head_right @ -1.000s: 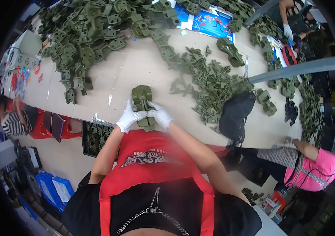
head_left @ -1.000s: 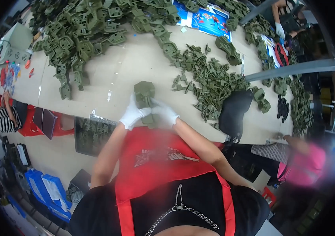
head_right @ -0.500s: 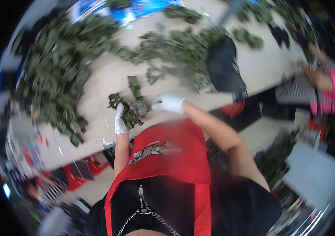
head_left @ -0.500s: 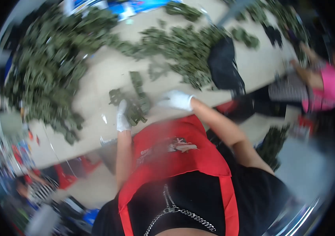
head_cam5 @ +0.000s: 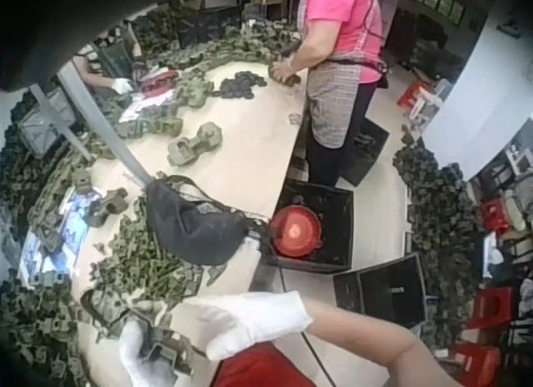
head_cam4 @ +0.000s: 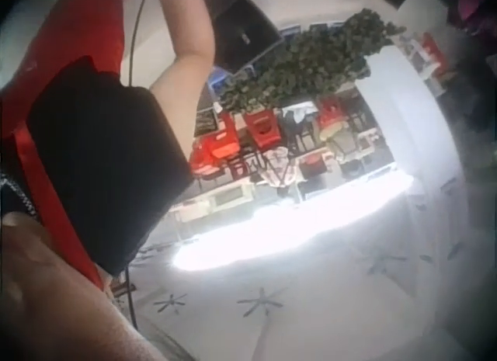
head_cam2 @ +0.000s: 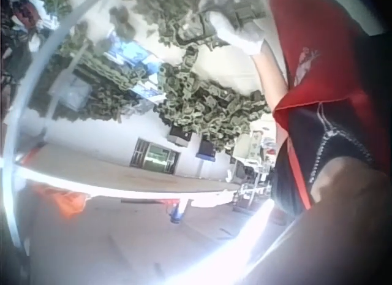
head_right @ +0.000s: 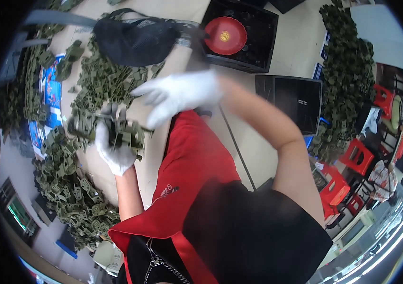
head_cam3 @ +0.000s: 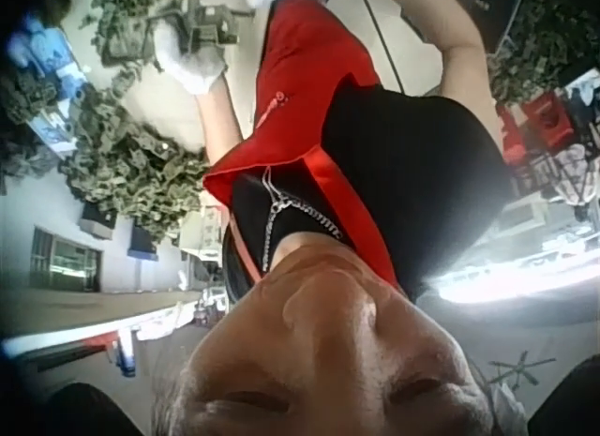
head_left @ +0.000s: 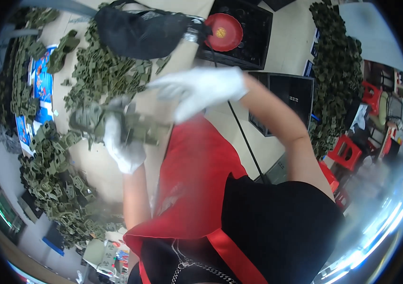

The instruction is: The person assembles green plastic toy tank parts by hand at a factory table.

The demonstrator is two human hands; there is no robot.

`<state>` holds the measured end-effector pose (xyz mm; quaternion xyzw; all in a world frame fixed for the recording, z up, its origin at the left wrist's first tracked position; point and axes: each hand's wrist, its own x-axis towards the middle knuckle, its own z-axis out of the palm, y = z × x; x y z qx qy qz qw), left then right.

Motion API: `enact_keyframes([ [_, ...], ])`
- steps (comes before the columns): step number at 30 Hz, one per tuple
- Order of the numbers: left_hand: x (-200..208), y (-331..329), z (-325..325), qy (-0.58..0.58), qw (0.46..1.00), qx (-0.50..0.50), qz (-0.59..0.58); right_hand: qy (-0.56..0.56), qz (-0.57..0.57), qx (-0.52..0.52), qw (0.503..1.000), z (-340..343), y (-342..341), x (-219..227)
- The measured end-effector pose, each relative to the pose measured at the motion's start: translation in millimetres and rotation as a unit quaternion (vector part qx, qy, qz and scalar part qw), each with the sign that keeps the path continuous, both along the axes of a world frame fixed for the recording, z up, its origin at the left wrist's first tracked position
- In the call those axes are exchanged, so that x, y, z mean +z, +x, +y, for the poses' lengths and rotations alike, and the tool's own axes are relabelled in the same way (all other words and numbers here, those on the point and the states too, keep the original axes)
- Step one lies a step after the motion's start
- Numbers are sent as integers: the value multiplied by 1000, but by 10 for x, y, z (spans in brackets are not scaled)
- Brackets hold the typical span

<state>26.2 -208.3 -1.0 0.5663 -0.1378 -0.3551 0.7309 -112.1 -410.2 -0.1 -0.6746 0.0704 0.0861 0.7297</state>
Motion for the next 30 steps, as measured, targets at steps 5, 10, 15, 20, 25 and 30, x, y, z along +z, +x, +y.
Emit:
enact_keyframes([
  [5, 56, -269, -818, 174, 932, -147, -281, 63, -17, -93, 993, -205, -260, 63],
  [10, -547, -87, -503, 235, 788, -18, -570, 162, -8, -646, 746, -749, -1352, -947],
  [15, -1274, -304, 294, 419, 636, -115, -638, -253, 479, -416, 730, -150, -1506, -3055],
  [20, -1557, -319, 414, 379, 624, -109, -675, -252, 518, -264, 774, 73, -448, -3521],
  [25, -1479, -367, 334, 418, 623, -125, -649, -249, 517, -218, 790, -83, -127, -3270],
  [30, -1515, -209, 531, 465, 618, -150, -616, -277, 422, -109, 856, -116, -312, -3931],
])
